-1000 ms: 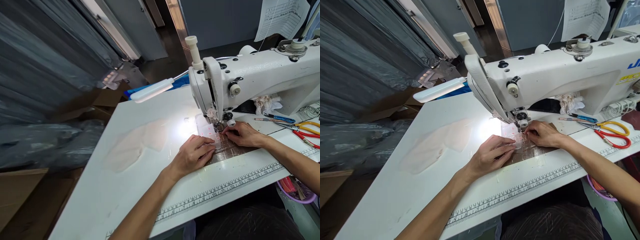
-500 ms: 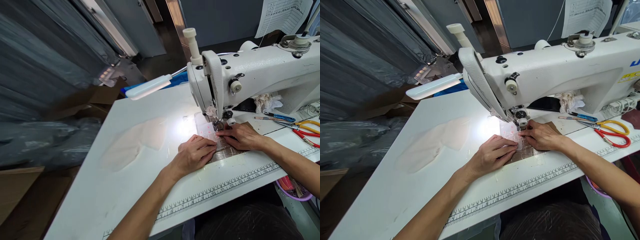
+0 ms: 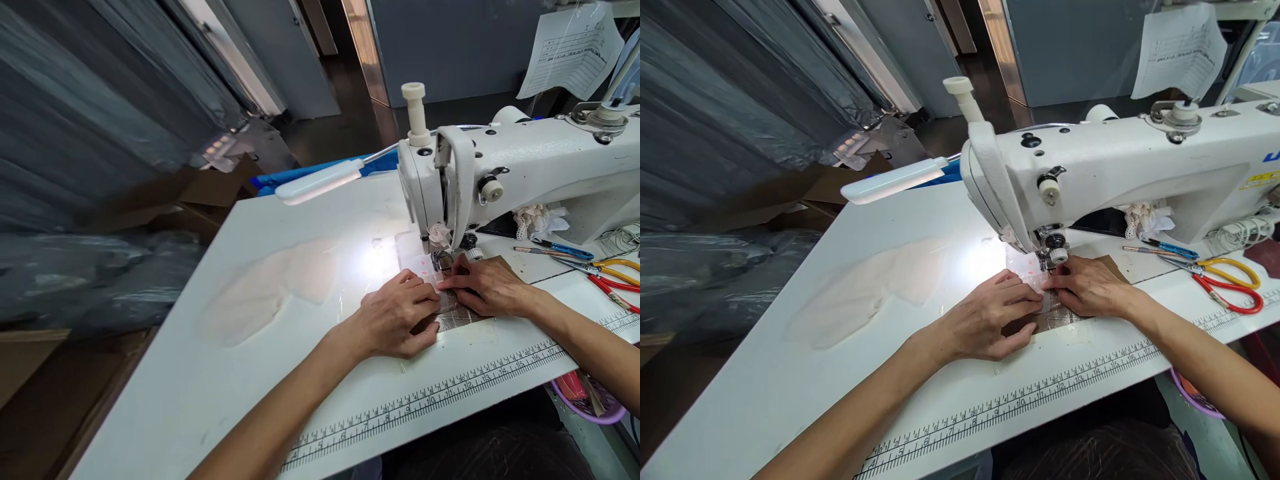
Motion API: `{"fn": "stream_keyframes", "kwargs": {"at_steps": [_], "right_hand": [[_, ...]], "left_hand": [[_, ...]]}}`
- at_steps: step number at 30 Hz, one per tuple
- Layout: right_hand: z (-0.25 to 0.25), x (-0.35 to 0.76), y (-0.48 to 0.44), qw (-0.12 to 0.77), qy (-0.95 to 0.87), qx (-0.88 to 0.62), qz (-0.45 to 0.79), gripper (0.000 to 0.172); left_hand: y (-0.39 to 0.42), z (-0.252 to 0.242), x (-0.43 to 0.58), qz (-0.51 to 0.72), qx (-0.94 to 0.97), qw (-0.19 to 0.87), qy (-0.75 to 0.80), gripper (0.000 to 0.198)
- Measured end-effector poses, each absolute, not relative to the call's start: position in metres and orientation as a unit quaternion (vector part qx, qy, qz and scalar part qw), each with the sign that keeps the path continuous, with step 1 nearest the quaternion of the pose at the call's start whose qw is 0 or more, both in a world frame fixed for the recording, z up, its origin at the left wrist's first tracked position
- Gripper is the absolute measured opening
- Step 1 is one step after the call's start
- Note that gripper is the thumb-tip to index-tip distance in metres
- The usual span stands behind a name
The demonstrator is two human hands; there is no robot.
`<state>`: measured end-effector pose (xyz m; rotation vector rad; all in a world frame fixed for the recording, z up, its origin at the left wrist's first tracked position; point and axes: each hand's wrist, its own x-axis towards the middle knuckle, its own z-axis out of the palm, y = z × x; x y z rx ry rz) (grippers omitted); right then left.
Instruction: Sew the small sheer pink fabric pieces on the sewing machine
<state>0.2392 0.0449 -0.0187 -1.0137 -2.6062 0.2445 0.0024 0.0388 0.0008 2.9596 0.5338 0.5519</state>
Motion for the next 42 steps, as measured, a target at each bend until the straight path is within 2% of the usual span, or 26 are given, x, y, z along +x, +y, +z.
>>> {"fn": "stream_keyframes", "kwargs": {"at_steps": [11,17,27,37,42], "right_hand": [[-0.003,0.225,0.042,0.04,-0.894,-0.442,0.063,0.037],[-0.012,0.23,0.041,0.096,-0.908,-0.404,0.061,0.037],[-0.015,0.233,0.04,0.138,-0.911,-0.383,0.069,0.037],[-0.016,0.23,0.038,0.123,-0.91,-0.39,0.067,0.037],[-0.016,0.225,0.034,0.159,-0.896,-0.397,0.122,0.036]], "left_hand": [[0.041,-0.005,-0.002,0.177,0.957,0.042,0.228,0.025],[0.044,-0.007,-0.003,0.173,0.954,0.023,0.245,0.029],[0.045,-0.009,-0.002,0.168,0.952,-0.017,0.256,0.036],[0.048,-0.008,0.0,0.135,0.949,-0.029,0.283,0.042],[0.05,-0.01,-0.001,0.136,0.945,-0.019,0.296,0.045]]}}
